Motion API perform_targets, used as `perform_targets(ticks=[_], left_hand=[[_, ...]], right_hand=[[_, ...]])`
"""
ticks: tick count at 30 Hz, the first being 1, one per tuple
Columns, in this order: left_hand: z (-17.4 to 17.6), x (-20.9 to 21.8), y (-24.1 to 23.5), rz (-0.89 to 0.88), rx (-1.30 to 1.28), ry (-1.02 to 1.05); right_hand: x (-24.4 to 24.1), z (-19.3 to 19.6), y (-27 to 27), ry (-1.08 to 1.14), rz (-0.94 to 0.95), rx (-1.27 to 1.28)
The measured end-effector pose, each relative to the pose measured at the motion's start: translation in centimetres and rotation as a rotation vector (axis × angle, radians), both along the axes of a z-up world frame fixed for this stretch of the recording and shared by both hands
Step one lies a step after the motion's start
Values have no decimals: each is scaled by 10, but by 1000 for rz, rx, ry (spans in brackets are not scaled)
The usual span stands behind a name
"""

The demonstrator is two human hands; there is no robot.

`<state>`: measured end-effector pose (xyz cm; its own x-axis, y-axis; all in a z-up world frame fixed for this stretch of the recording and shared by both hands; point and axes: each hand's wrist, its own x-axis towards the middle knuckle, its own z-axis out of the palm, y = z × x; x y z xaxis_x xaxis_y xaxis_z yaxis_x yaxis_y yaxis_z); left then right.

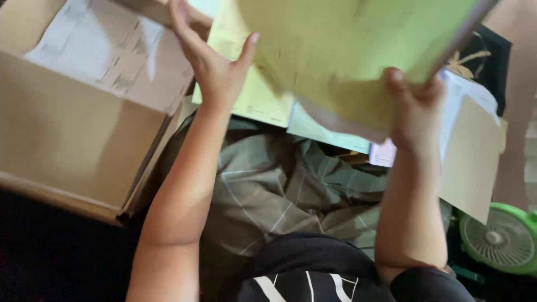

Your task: Sorting through stacks of colored paper documents and placing them into a cardboard box.

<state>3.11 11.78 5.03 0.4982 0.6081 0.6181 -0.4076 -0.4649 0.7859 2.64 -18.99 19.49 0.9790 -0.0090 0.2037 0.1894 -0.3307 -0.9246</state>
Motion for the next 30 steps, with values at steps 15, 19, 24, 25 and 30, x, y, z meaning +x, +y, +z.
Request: perform_targets(ticks=[15, 19, 24, 25, 30], left_hand=[[-18, 15, -116, -612, -61, 906], [34, 0, -136, -543, 10, 1020], [88, -19, -160, -652, 91, 716], [76, -28, -153, -656, 92, 722], [127, -61, -164, -485, -103, 300]], right_hand=[[33, -152, -209, 600, -162, 184], [4, -111, -170, 487, -165, -100], [11, -67, -174, 262, 67, 70], [4, -52, -179, 268, 63, 73], [-19, -26, -204, 49, 83, 159]])
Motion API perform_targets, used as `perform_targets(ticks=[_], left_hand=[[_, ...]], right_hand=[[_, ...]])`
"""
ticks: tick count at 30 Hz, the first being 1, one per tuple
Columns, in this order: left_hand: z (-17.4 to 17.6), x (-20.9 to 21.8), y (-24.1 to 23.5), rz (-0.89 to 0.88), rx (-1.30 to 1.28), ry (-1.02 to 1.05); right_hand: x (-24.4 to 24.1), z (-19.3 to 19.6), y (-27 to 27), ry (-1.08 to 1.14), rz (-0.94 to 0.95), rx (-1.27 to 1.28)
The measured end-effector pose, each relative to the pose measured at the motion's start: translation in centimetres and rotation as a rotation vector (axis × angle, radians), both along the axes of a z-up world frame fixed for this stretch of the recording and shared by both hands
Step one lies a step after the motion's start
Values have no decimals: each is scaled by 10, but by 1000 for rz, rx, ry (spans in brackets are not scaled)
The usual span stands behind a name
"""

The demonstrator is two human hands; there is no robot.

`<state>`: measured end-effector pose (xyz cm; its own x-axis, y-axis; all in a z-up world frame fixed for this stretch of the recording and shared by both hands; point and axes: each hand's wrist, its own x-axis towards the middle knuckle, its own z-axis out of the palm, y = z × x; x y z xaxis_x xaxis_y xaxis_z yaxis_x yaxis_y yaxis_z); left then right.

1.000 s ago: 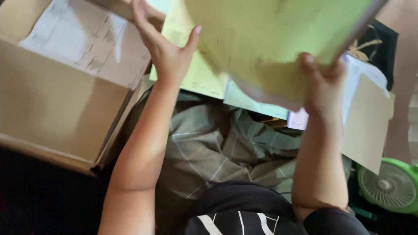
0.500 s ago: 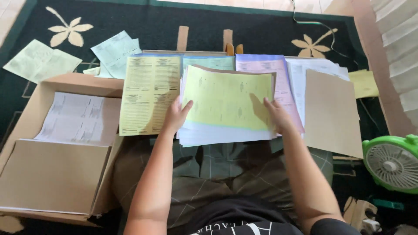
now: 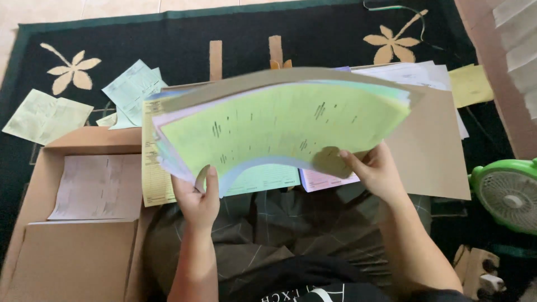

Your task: Sorting through stacks of colored paper documents and placing them into a cardboard box.

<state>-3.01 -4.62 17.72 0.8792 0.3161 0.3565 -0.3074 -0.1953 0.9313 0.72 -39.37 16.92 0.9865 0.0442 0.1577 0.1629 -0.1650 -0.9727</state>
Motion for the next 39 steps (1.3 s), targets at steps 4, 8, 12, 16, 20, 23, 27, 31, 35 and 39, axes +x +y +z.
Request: perform_targets(ticks=[4, 8, 12, 16, 20, 23, 27, 31, 35, 39], left_hand=[[-56, 15, 2, 48, -25, -86], [-81, 35, 3, 14, -56, 113], [-59, 55, -8, 75, 380, 356], [-49, 64, -39, -136, 436, 266], [-47, 58, -23, -171, 180, 104], [-41, 37, -7, -164, -1, 22], [-25, 24, -8, -62, -29, -52], [-42, 44, -7, -28, -54, -9], [-80, 73, -14, 74, 233, 152], [-90, 84, -45, -223, 671, 203]], right_hand=[[-3, -49, -7, 31, -72, 41], [14, -82, 12, 127, -166, -9], [32, -128, 19, 165, -267, -247], [37, -87, 58, -47, -116, -522], [32, -55, 51, -112, -49, -341], [15, -35, 25, -86, -80, -153], [4, -58, -5, -67, -192, -36], [19, -42, 22, -163, -219, -15], [51, -81, 21, -104, -248, -306], [67, -114, 53, -224, -29, -737]])
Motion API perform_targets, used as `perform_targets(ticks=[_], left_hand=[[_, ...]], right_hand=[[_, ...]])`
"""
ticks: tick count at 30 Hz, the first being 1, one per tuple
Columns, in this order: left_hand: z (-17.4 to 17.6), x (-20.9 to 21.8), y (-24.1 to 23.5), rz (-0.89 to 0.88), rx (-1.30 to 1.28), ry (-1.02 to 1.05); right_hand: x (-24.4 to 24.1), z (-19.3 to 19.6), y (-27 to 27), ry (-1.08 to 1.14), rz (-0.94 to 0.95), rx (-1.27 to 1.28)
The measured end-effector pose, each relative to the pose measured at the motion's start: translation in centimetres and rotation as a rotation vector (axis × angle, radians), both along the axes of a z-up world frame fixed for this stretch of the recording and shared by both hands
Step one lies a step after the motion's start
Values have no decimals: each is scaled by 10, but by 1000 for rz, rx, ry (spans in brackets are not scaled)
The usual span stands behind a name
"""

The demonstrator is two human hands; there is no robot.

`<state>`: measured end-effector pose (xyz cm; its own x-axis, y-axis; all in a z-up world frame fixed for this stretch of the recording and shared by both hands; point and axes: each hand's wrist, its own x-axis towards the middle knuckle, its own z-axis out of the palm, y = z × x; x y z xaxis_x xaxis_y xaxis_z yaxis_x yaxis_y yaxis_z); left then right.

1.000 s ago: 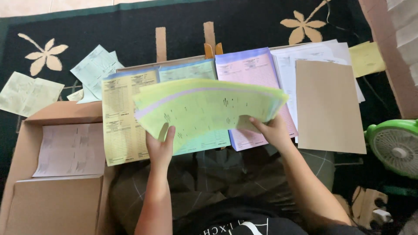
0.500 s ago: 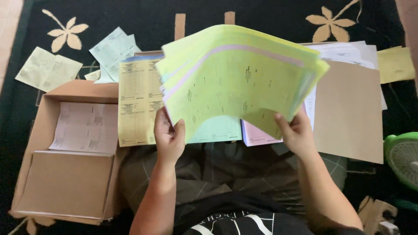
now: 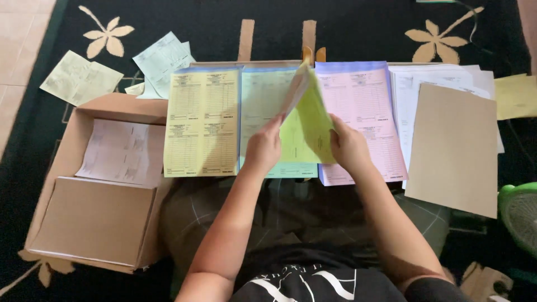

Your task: Sorting through stacks of colored paper documents and placing them into a cardboard box.

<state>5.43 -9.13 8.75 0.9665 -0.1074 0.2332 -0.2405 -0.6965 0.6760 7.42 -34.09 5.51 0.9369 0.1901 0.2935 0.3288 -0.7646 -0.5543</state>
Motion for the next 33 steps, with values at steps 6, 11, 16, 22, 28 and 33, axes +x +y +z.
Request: perform_targets(ticks=[6, 11, 16, 22, 28, 33], left_hand=[[45, -23, 25, 64, -567, -85], [80, -65, 47, 105, -714, -112], [61, -52, 49, 153, -748, -126], [14, -17, 23, 295, -287, -126], [37, -20, 17, 45, -224, -106], [76, -64, 52, 141, -701, -241]], right_hand=[[-30, 63, -18, -76, -20, 294], [-63, 86, -52, 110, -12, 710], [-51, 90, -33, 58, 49, 725], [-19, 38, -2, 31, -163, 273], [-16, 34, 9, -45, 116, 66], [-60, 81, -34, 63, -2, 609]])
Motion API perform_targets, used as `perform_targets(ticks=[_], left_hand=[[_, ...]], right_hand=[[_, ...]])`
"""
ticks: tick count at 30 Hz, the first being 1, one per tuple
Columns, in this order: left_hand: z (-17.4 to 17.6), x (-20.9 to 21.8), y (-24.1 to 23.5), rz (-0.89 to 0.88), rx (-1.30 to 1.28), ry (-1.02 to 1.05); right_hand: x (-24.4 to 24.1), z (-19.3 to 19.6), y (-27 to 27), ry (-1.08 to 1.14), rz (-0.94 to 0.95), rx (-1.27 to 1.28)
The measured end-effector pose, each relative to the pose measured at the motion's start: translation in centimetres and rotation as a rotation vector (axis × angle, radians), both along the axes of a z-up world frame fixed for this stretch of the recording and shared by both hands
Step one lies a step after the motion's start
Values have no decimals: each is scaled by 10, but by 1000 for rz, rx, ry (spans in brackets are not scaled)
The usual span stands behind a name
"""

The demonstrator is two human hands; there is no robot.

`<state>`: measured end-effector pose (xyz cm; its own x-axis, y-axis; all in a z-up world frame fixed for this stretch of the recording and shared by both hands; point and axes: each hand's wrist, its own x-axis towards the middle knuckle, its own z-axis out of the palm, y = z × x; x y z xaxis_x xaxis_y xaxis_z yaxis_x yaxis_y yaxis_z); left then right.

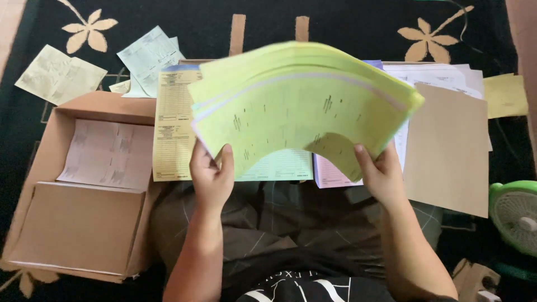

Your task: Sorting through stacks of colored paper documents and placing them into a cardboard box.

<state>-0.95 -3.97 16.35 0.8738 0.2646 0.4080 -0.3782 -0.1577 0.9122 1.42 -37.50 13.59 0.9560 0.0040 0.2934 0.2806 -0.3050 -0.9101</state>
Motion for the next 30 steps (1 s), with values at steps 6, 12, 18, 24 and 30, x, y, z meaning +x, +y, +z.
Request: perform_targets(ticks=[6, 12, 18, 24, 30], left_hand=[[-2, 1, -1, 32, -46, 12], [-86, 46, 0, 220, 480, 393], [-54, 48, -52, -33, 651, 273], [-5, 3, -4, 59, -18, 150], [2, 12, -1, 49, -25, 145]], right_hand=[[0, 26, 25, -45, -67, 118], [42, -43, 34, 83, -237, -255], [48, -54, 63, -32, -23, -552], [1, 3, 2, 58, -37, -50], [-2, 39, 24, -81, 87, 150]])
